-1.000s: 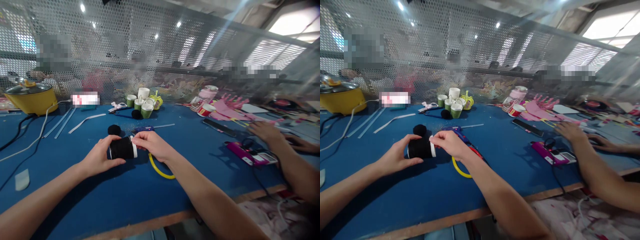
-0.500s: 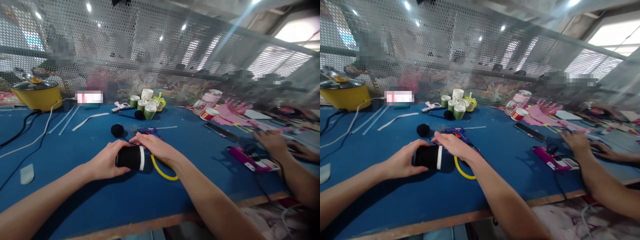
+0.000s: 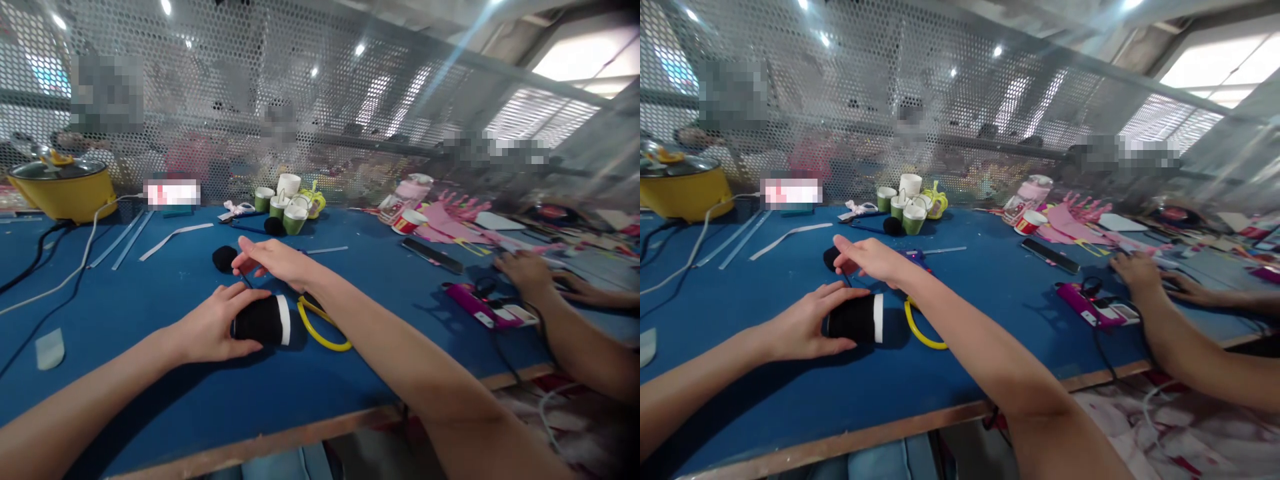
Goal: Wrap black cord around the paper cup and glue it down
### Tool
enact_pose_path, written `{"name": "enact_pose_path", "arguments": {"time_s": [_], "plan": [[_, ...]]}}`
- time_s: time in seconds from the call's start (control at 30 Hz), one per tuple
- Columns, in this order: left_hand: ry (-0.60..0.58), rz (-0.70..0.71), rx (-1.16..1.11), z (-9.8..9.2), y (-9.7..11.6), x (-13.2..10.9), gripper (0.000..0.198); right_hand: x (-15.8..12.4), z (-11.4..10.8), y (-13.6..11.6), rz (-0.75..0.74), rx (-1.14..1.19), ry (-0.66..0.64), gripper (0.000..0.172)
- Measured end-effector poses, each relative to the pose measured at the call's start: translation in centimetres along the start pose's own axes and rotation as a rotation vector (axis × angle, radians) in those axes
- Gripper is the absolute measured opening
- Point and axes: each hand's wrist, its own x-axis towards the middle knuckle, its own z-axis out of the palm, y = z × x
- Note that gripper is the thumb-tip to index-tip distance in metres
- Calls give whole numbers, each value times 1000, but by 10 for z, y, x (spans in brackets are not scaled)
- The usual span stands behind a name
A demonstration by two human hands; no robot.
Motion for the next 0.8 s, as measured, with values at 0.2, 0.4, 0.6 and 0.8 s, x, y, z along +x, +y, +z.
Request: {"name": "enact_pose_path", "arguments": {"time_s": [0.2, 0.4, 0.6, 0.8], "plan": [[-29, -2, -30, 2, 2, 1, 61, 41, -6, 3, -24, -515, 132, 31], [-49, -20, -31, 7, 2, 1, 65, 73, 24, 4, 4, -557, 62, 59], [-45, 5, -27, 4, 2, 2, 66, 103, 2, 14, 205, -317, 200, 59], [13, -58, -54, 3, -3, 5, 62, 94, -38, 34, 204, -112, 449, 48]]}}
